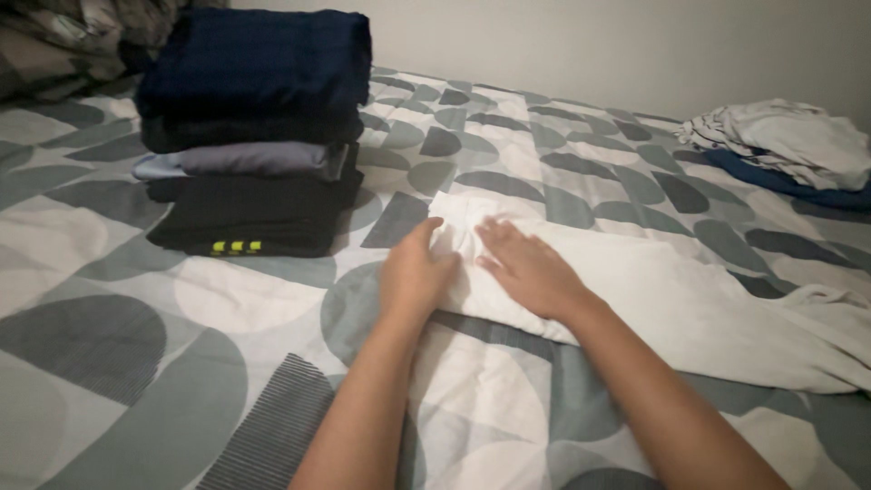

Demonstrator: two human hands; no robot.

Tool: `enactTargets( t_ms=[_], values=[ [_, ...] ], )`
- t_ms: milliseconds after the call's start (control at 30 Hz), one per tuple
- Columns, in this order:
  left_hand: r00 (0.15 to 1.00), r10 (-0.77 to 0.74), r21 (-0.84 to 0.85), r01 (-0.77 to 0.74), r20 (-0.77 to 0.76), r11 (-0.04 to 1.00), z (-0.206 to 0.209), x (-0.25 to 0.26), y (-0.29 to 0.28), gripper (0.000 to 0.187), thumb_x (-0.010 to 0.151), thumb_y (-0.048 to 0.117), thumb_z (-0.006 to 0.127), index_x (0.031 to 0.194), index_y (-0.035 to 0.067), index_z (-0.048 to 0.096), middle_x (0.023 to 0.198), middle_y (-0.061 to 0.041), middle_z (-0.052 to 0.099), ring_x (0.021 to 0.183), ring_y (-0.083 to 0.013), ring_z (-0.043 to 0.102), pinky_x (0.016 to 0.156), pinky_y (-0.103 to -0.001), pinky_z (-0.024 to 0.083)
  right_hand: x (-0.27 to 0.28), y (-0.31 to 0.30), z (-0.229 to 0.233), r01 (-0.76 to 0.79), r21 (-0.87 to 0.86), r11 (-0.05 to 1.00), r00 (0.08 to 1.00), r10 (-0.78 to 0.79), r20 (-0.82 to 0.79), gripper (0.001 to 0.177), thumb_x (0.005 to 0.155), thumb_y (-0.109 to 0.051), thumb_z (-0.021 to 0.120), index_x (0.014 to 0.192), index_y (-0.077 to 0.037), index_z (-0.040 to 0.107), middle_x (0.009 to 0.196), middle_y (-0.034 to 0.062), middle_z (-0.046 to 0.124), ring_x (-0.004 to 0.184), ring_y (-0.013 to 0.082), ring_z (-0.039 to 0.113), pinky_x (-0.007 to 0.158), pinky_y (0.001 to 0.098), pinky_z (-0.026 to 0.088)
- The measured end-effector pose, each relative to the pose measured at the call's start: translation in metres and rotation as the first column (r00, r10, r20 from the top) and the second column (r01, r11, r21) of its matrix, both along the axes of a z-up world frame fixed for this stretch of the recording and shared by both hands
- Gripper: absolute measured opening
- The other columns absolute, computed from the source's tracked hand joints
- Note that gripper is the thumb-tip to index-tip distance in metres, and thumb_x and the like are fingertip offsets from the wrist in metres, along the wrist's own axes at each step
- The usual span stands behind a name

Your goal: The person folds a white t-shirt and a white tank top on a bed, smoothing and aligning each piece before stacking them. The person then picks up a striped button-up shirt, lays it flat, and begins folding it.

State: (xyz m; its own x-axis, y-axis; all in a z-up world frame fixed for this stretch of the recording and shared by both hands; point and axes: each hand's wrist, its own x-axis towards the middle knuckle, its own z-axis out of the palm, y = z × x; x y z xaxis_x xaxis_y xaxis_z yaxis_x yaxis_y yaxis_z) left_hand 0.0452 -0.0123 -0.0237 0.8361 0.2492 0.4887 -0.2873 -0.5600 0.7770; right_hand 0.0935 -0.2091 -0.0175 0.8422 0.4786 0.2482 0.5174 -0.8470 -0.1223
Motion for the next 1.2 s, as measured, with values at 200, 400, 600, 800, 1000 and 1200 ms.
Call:
enactTargets(
  t_ms=[200, 400, 600, 800, 1000, 1200],
  values=[
    [0.998, -0.044, -0.037, 0.043, -0.036, 0.998, -0.007, 0.008, 0.001, 0.065, 0.065, 0.017, 0.079, 0.128, 0.014, 0.065, 0.113, -0.021, 0.071, 0.107, -0.0376, 0.068, 0.092, -0.043, 0.053, 0.018, 0.042, -0.004, 0.051, -0.026, 0.998, 0.998, -0.05, 0.025, 0.062, 0.102, -0.044, 0.04, 0.156, -0.013, 0.036, 0.165, 0.0078, 0.031, 0.152, 0.0268, 0.028, 0.12, 0.0521, 0.025],
    [0.988, -0.054, 0.002, 0.055, -0.146, 0.998, -0.014, 0.015, 0.005, 0.05, 0.072, 0.004, 0.063, 0.114, 0.025, 0.08, 0.114, -0.017, 0.074, 0.108, -0.0339, 0.07, 0.097, -0.041, 0.054, 0.029, 0.058, -0.006, 0.004, -0.009, 1.0, 0.999, -0.003, 0.049, 0.061, 0.099, -0.032, 0.04, 0.158, -0.016, 0.036, 0.167, 0.0079, 0.03, 0.153, 0.0274, 0.028, 0.12, 0.0525, 0.025],
    [0.998, -0.007, 0.136, 0.015, -0.056, 0.991, -0.02, 0.021, 0.007, 0.045, 0.073, 0.006, 0.065, 0.111, 0.024, 0.08, 0.128, -0.012, 0.068, 0.117, -0.0342, 0.063, 0.099, -0.043, 0.047, 0.004, -0.022, -0.004, 0.162, 0.031, 0.986, 0.98, -0.157, -0.123, 0.063, 0.101, -0.05, 0.035, 0.158, -0.024, 0.032, 0.168, -0.0035, 0.024, 0.155, 0.0182, 0.019, 0.122, 0.0496, 0.016],
    [0.992, -0.001, 0.136, 0.018, -0.126, 0.991, -0.017, 0.015, 0.009, 0.039, 0.079, 0.01, 0.064, 0.112, 0.025, 0.079, 0.128, -0.011, 0.068, 0.116, -0.0347, 0.063, 0.099, -0.043, 0.048, -0.014, -0.119, -0.006, 0.437, -0.11, 0.893, 0.892, -0.445, -0.074, 0.066, 0.099, -0.057, 0.032, 0.158, -0.026, 0.033, 0.168, -0.0075, 0.026, 0.156, 0.0143, 0.02, 0.125, 0.0468, 0.014],
    [0.986, 0.007, 0.126, 0.015, -0.169, 0.992, -0.005, 0.006, 0.014, 0.038, 0.081, 0.006, 0.061, 0.107, 0.025, 0.083, 0.108, -0.021, 0.072, 0.105, -0.037, 0.07, 0.096, -0.041, 0.054, -0.026, -0.201, -0.009, 0.625, -0.014, 0.78, 0.778, -0.624, -0.07, 0.065, 0.102, -0.055, 0.032, 0.158, -0.025, 0.036, 0.168, -0.0019, 0.029, 0.155, 0.0184, 0.025, 0.125, 0.0479, 0.018],
    [0.974, 0.006, 0.17, 0.033, -0.224, 0.985, 0.016, -0.009, 0.021, 0.026, 0.082, 0.013, 0.068, 0.102, 0.021, 0.083, 0.109, -0.02, 0.073, 0.105, -0.0372, 0.069, 0.097, -0.043, 0.053, -0.051, -0.214, -0.004, 0.725, -0.045, 0.687, 0.688, -0.726, 0.011, 0.063, 0.102, -0.05, 0.03, 0.157, -0.02, 0.035, 0.167, -0.0006, 0.028, 0.153, 0.0213, 0.025, 0.122, 0.0532, 0.017]
  ],
)
